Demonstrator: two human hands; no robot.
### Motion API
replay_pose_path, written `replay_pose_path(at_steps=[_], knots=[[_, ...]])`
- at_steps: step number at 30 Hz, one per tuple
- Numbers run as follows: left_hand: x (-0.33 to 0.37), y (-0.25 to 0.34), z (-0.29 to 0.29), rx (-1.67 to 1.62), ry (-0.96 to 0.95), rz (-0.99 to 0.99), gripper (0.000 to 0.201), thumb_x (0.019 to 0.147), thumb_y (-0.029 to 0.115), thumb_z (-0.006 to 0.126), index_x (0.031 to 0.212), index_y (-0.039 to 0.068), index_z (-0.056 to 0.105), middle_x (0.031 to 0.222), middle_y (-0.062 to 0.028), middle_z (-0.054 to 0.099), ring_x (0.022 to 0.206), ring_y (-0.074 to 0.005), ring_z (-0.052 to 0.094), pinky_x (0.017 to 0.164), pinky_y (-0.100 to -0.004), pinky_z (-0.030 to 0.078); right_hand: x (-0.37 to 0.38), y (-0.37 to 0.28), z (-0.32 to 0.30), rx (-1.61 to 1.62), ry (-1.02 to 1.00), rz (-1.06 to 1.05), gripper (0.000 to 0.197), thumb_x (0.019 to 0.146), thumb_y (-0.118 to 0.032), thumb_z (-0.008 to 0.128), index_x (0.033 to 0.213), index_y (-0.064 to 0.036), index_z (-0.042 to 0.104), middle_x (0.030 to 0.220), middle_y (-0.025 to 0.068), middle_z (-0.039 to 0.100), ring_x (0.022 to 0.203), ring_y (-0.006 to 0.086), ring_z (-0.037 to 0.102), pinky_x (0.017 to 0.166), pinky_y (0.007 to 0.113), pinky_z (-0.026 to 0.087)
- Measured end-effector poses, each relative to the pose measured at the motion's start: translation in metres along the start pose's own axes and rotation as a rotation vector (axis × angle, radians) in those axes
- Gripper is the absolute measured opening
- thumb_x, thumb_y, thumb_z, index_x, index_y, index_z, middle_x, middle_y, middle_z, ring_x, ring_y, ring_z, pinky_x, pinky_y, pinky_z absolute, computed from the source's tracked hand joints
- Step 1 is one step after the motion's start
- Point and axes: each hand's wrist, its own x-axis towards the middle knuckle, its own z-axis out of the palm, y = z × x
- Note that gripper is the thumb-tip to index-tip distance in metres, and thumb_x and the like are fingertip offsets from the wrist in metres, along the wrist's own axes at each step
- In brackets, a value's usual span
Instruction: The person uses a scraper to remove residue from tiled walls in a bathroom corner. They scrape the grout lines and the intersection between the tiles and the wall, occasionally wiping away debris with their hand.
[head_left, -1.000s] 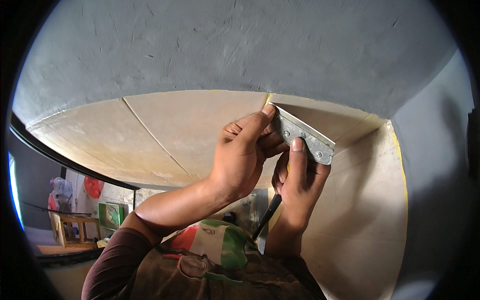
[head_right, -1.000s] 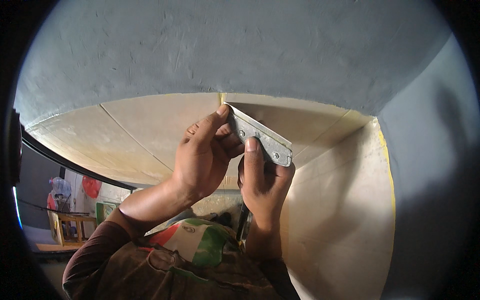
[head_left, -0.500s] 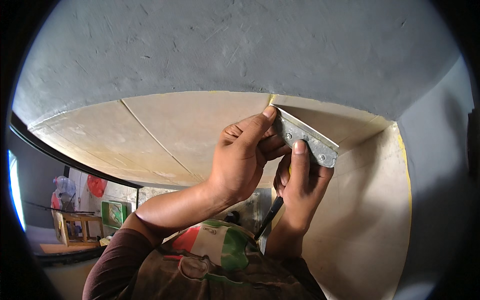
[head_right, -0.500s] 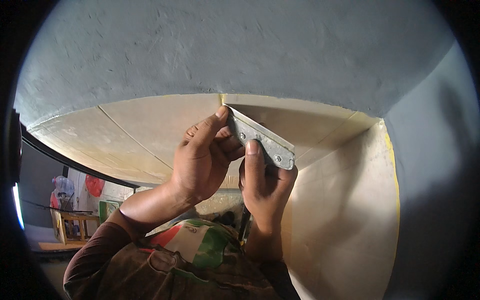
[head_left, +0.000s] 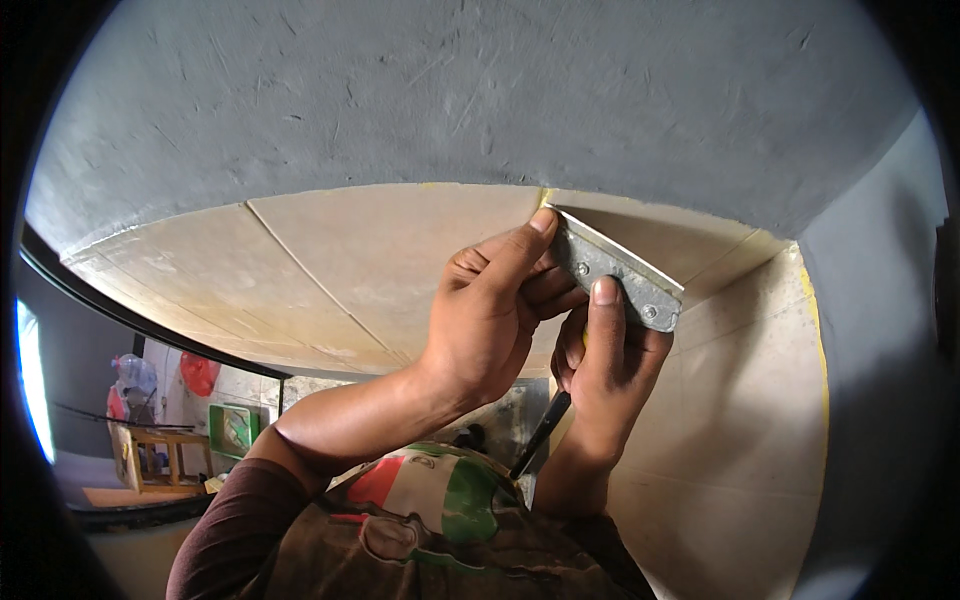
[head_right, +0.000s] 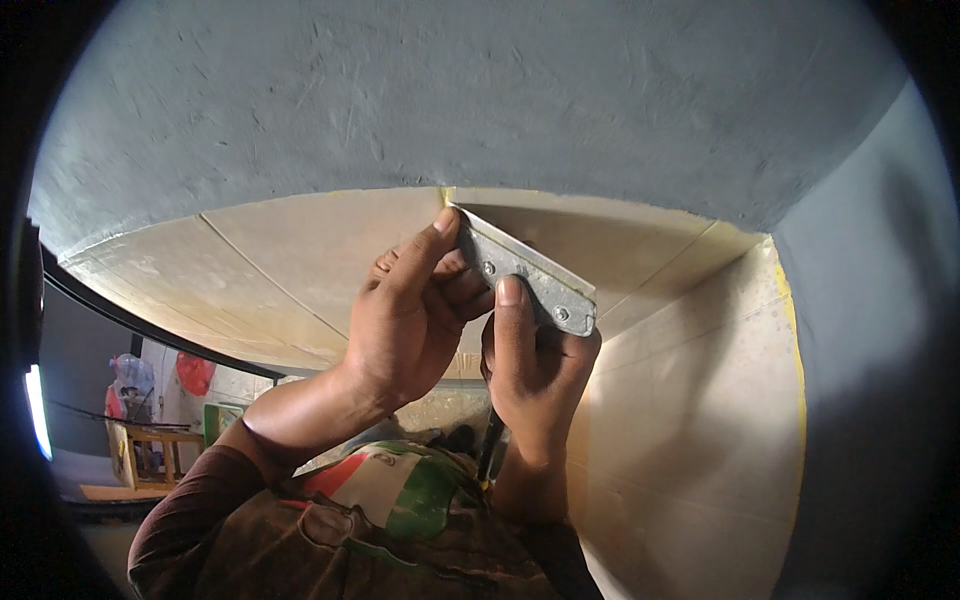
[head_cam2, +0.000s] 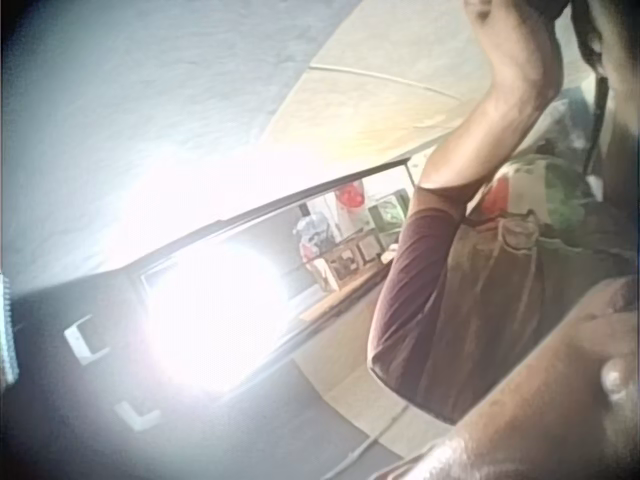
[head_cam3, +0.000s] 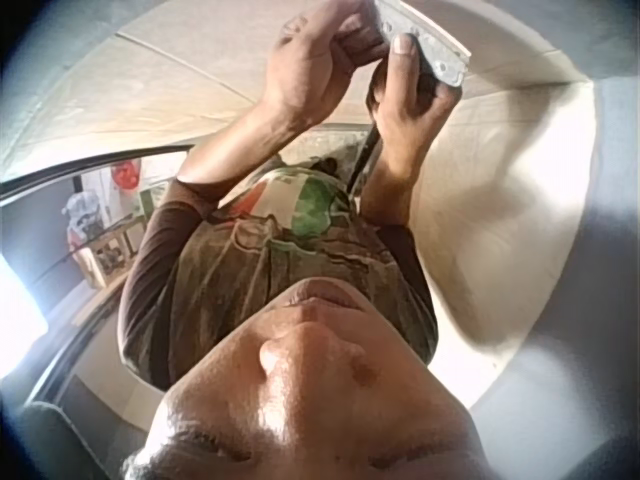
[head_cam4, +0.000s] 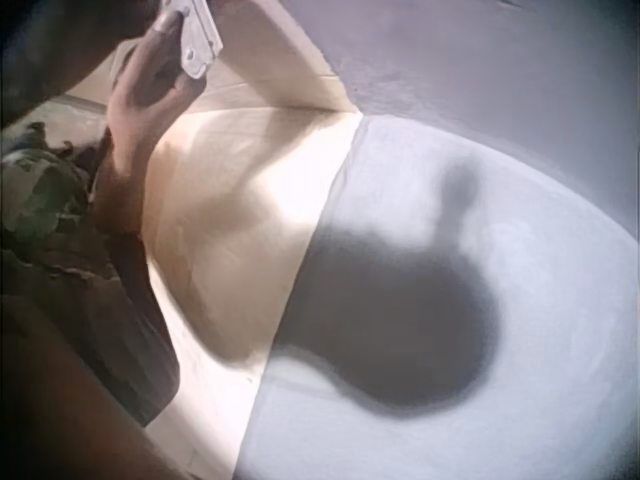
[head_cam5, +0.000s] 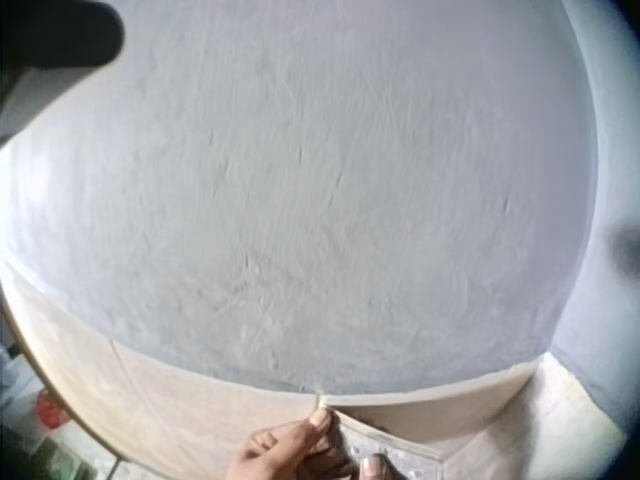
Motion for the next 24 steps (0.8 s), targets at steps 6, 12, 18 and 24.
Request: replay_pose_path(at_steps=[6, 12, 18, 24], knots=[[0.001, -0.001, -0.008, 0.031, -0.034, -0.005, 0.032, 0.108, 0.027, 0.056, 0.080, 0.011, 0.055, 0.078, 0.0016, 0.051, 0.075, -0.0115, 0.049, 0.076, -0.0320, 0.052, 0.000, -0.002, 0.000, 0.011, -0.012, 0.019, 0.021, 0.103, -0.012, 0.063, 0.085, -0.0009, 0.064, 0.060, -0.0046, 0.054, 0.048, 0.0029, 0.046, 0.044, 0.024, 0.031], [0.000, 0.000, -0.001, 0.018, -0.003, 0.004, 0.041, 0.108, 0.026, 0.057, 0.070, 0.013, 0.054, 0.071, 0.0059, 0.045, 0.067, -0.0070, 0.042, 0.069, -0.0290, 0.050, 0.000, 0.000, -0.001, 0.016, -0.026, 0.006, 0.024, 0.102, -0.013, 0.064, 0.081, -0.0016, 0.063, 0.057, -0.0049, 0.053, 0.048, 0.0030, 0.046, 0.044, 0.024, 0.031], [-0.003, 0.006, -0.003, 0.014, -0.008, -0.006, 0.038, 0.108, 0.027, 0.057, 0.073, 0.012, 0.056, 0.072, 0.0061, 0.045, 0.067, -0.0068, 0.041, 0.070, -0.0284, 0.050, -0.002, 0.000, 0.004, 0.015, -0.027, -0.010, 0.024, 0.102, -0.013, 0.064, 0.082, -0.0014, 0.063, 0.060, -0.0044, 0.055, 0.049, 0.0030, 0.048, 0.045, 0.024, 0.032], [-0.003, 0.006, 0.000, -0.002, 0.015, -0.006, 0.039, 0.109, 0.027, 0.057, 0.073, 0.012, 0.056, 0.071, 0.0063, 0.043, 0.067, -0.0067, 0.040, 0.069, -0.0275, 0.048, -0.001, -0.002, 0.004, 0.035, -0.015, 0.028, 0.020, 0.102, -0.012, 0.064, 0.085, -0.0010, 0.065, 0.060, -0.0050, 0.055, 0.048, 0.0023, 0.047, 0.044, 0.024, 0.031]])
